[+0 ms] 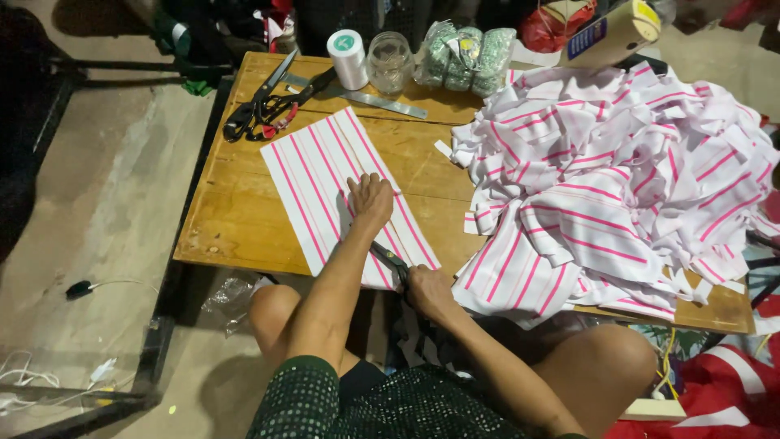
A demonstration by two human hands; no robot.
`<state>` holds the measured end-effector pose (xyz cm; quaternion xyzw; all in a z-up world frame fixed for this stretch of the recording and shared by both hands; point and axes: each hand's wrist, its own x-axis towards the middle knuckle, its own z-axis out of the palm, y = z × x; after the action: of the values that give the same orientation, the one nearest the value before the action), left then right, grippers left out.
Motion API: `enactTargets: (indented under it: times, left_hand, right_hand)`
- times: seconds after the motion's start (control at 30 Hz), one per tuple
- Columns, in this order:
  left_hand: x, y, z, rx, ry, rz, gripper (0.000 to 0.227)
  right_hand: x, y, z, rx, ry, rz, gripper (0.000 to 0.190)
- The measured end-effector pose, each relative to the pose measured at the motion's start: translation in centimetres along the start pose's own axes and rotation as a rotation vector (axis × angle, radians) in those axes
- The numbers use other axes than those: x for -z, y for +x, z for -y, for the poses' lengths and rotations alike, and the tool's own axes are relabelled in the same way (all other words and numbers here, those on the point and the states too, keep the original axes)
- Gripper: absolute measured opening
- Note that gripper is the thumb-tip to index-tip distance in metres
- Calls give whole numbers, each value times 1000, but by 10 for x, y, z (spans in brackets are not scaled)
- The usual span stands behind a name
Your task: The person cuts a piece of white fabric with pink stripes into long strips using scissors. They hold the fabric flat on a wooden table, cut along the length, and then fold the resulting strips.
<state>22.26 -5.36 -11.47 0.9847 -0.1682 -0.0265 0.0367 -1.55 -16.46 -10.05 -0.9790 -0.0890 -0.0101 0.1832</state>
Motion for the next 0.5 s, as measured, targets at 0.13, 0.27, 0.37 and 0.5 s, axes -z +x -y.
enactTargets:
  times: [0.13, 0.27, 0.37, 0.5]
  left_hand:
    - [56, 32, -42, 48, -170, 128, 31]
    - [57, 89, -85, 87, -516, 143, 26]
    - [114, 80, -127, -15, -546, 109, 30]
    - [169, 69, -166, -95, -890, 25, 15]
  right_hand:
    - [14, -2, 6, 66, -108, -42, 16]
    - [10, 0, 8, 72, -147, -81, 14]
    - [-18, 3, 5, 62, -231, -137, 10]
    - [-18, 6, 17, 3, -204, -116, 5]
